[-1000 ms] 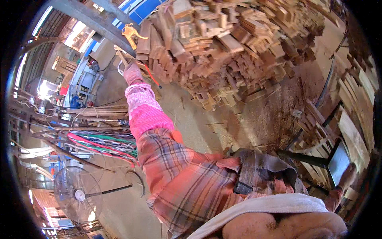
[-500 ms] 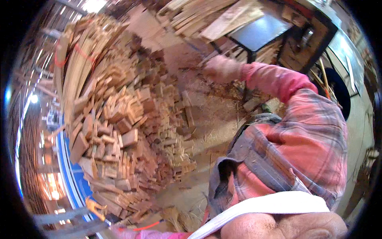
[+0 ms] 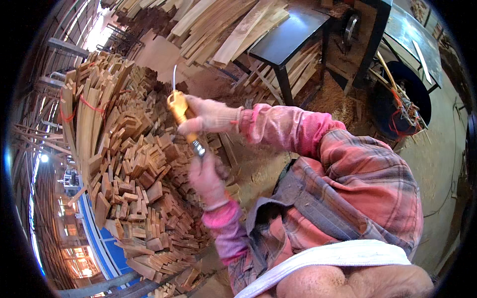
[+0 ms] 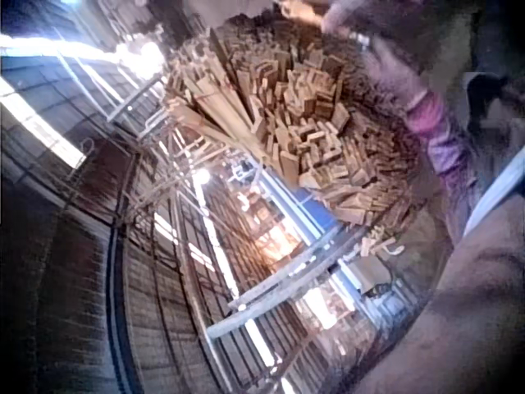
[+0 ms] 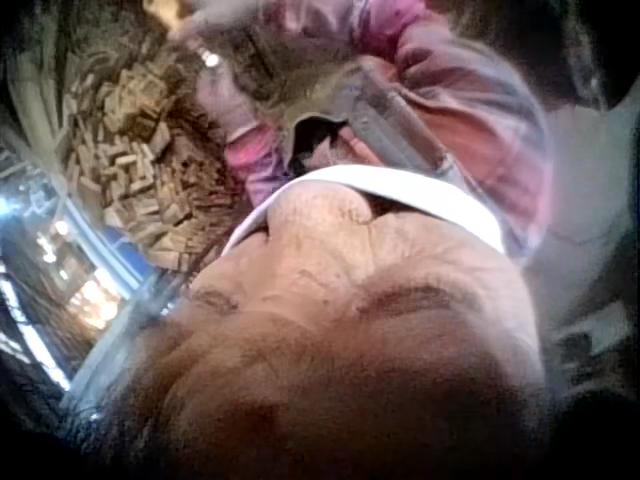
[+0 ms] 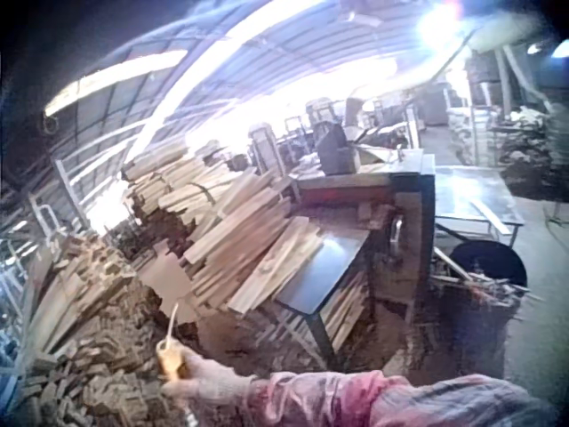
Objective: The person unties a bundle of wooden planks and places them on a workbench. They then use a handheld air nozzle to blow dust off the planks and the work surface. The person proceeds to pick up individual planks and push them through a machine, likely a planer or saw, to process the wood.
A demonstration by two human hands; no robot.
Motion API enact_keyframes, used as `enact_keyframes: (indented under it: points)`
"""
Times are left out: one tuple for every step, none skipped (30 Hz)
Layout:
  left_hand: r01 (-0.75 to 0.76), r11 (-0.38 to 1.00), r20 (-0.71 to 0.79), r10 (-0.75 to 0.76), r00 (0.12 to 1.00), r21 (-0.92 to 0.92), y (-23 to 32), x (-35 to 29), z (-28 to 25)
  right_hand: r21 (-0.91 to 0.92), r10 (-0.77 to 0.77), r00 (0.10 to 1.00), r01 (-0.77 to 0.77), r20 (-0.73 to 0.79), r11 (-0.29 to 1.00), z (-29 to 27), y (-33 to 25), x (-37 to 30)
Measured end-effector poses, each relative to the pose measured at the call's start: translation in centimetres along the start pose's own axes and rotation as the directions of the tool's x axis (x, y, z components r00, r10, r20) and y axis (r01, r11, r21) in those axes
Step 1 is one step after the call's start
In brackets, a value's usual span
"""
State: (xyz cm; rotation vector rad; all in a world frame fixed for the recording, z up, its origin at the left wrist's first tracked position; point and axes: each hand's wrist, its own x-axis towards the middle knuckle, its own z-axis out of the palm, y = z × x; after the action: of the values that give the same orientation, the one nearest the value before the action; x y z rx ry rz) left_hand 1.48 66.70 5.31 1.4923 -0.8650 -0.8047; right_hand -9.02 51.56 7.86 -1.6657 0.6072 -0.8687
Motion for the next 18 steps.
enact_keyframes:
  points:
    - [0.028, 0.999, 0.067, -0.025, 0.997, -0.045, -0.7, 0.9, 2.6, 0.022, -0.066, 0.994, 0.068, -0.09, 0.997, -1.3, 3.5, 1.0]
    - [0.07, 0.993, 0.101, -0.06, 0.993, -0.091, -2.0, 1.8, 3.7, 0.028, 0.063, 0.997, -0.062, -0.034, 0.998, -2.4, 4.0, 0.5]
    - [0.034, 0.998, 0.124, -0.027, 0.992, -0.059, -2.9, 3.9, 4.7, -0.064, 0.109, 0.988, -0.117, -0.111, 0.991, -3.4, 4.3, 0.9]
    - [0.01, 0.999, 0.136, -0.005, 0.991, -0.033, -3.8, 5.0, 5.9, -0.152, 0.158, 0.971, -0.186, -0.179, 0.971, -4.3, 4.8, 0.8]
    - [-0.015, 1.0, 0.15, 0.016, 0.989, -0.008, -4.7, 6.0, 6.9, -0.108, 0.192, 0.965, -0.213, -0.178, 0.971, -5.4, 5.3, 0.8]
    - [-0.054, 0.999, 0.184, 0.054, 0.981, -0.004, -5.4, 6.7, 8.5, -0.067, 0.24, 0.952, -0.257, -0.188, 0.964, -6.8, 6.4, 0.8]
    - [-0.098, 0.995, 0.226, 0.096, 0.969, -0.002, -5.6, 7.0, 10.4, -0.054, 0.219, 0.935, -0.243, -0.278, 0.968, -8.2, 7.6, 0.9]
    - [-0.147, 0.989, 0.281, 0.142, 0.949, -0.003, -5.4, 7.2, 12.8, -0.063, 0.224, 0.909, -0.261, -0.35, 0.963, -10.3, 9.9, 1.2]
    - [-0.114, 0.993, 0.28, 0.113, 0.953, -0.013, -4.9, 7.1, 13.6, -0.044, 0.246, 0.896, -0.281, -0.37, 0.959, -10.4, 9.1, 0.9]
    - [-0.107, 0.994, 0.281, 0.097, 0.955, 0.024, -4.4, 6.8, 14.0, -0.025, 0.268, 0.881, -0.301, -0.389, 0.953, -10.6, 8.4, 0.6]
    - [-0.1, 0.993, 0.281, 0.08, 0.956, 0.06, -3.7, 6.5, 14.3, -0.044, 0.278, 0.883, -0.318, -0.379, 0.947, -10.7, 7.5, 0.7]
    - [-0.09, 0.992, 0.29, 0.061, 0.955, 0.088, -3.5, 6.1, 15.2, -0.069, 0.292, 0.879, -0.341, -0.377, 0.937, -11.1, 6.6, 0.5]
    - [-0.14, 0.989, 0.29, 0.123, 0.949, 0.038, -4.7, 6.6, 15.8, -0.088, 0.304, 0.878, -0.359, -0.369, 0.929, -11.1, 6.1, 0.5]
    - [-0.119, 0.992, 0.311, 0.099, 0.945, 0.045, -5.8, 7.2, 15.7, -0.076, 0.309, 0.875, -0.361, -0.373, 0.93, -10.9, 6.0, 0.6]
    - [-0.103, 0.993, 0.337, 0.08, 0.938, 0.052, -6.0, 7.6, 15.6, -0.064, 0.31, 0.871, -0.359, -0.382, 0.931, -11.1, 6.1, 0.9]
    - [-0.088, 0.994, 0.359, 0.06, 0.931, 0.061, -6.2, 7.9, 15.4, -0.051, 0.311, 0.868, -0.357, -0.388, 0.933, -11.0, 6.1, 1.4]
    - [-0.071, 0.995, 0.402, 0.038, 0.915, 0.066, -5.3, 7.2, 16.2, 0.029, 0.354, 0.832, -0.378, -0.427, 0.925, -12.1, 8.0, 2.2]
    - [-0.046, 0.996, 0.437, 0.008, 0.899, 0.076, -4.1, 6.2, 16.3, 0.024, 0.376, 0.803, -0.413, -0.463, 0.911, -13.4, 8.8, 2.5]
